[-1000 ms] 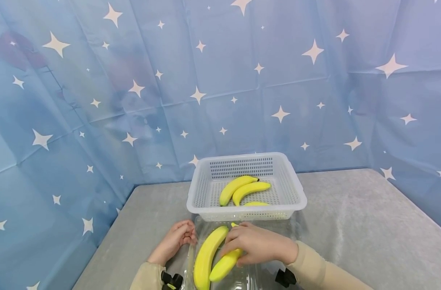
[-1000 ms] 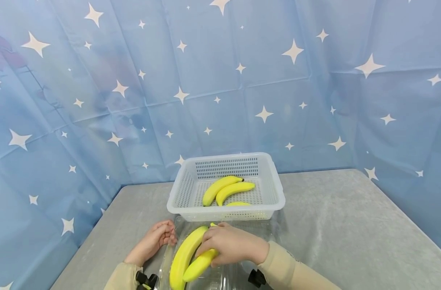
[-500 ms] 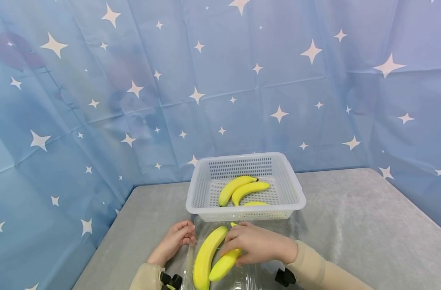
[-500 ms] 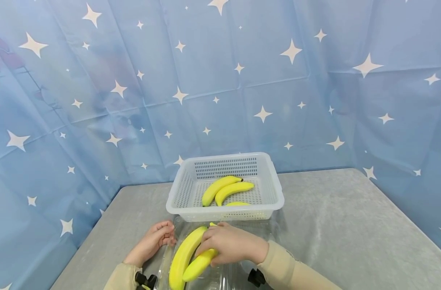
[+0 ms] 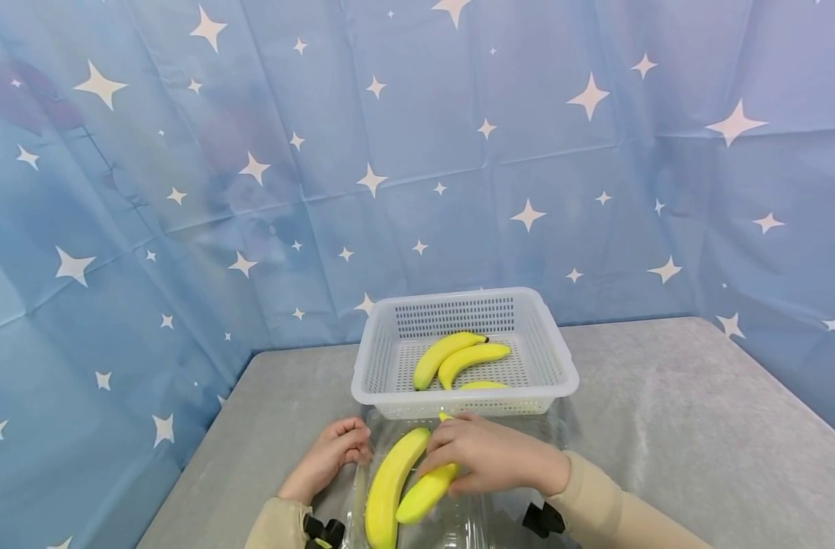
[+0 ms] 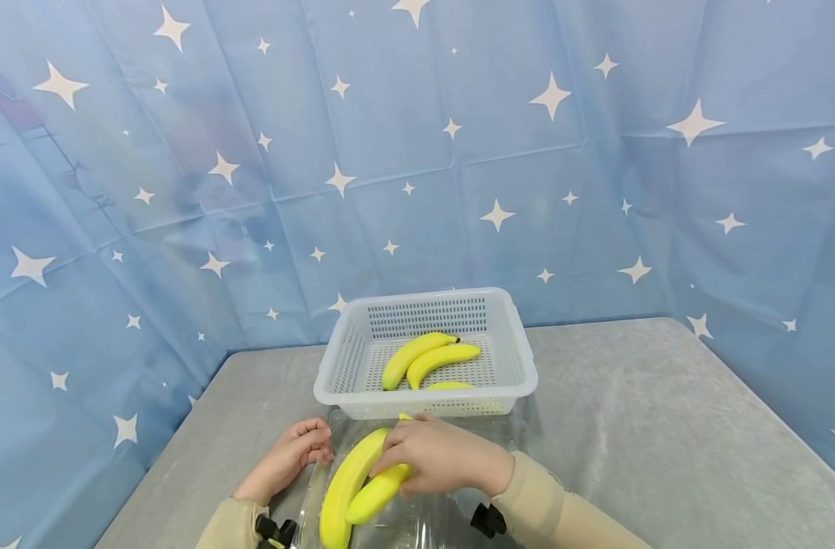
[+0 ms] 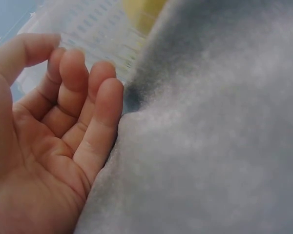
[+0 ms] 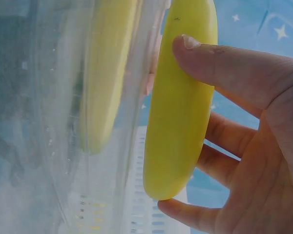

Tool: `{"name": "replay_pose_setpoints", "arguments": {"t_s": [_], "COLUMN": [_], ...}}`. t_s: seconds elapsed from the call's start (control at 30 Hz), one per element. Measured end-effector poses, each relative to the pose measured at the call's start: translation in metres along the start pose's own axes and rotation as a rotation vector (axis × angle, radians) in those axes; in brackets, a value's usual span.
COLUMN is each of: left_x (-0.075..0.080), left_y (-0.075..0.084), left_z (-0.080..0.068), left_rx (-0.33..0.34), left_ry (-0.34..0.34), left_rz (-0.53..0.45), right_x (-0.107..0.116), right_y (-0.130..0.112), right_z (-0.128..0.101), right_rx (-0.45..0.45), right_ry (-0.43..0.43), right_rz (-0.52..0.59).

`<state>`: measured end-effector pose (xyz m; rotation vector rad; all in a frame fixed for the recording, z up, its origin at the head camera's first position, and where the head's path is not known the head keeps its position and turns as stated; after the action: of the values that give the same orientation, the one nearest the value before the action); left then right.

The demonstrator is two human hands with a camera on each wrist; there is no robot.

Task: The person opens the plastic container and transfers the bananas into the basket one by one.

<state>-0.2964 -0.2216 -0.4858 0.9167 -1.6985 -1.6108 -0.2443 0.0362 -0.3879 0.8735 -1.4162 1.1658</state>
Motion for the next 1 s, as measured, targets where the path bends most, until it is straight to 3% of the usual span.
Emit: {"name": "replay_pose_setpoints", "arguments": {"t_s": [1.0], "left_x": [0.001], "left_y": [-0.001], "left_z": [0.001], "left_rx": [0.018], "left_ry": [0.009], "left_rz": [0.024], "right_x": [0.017], "right_y": [-0.01], "right_z": [-0.01], "right_rx": [0.064], "right_ry": [0.085], "right_rz": [-0.013]}}
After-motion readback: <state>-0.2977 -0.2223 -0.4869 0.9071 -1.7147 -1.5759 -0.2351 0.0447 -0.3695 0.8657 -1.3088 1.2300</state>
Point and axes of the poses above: each hand's wrist, its own z-axis towards the middle knuckle, its own x-axis out of the back of the hand, y = z × x, the point moved 4 cm from there along z, towards the middle knuckle, and after that the axes turned 13 degrees about -y, right-handed, at the moved point
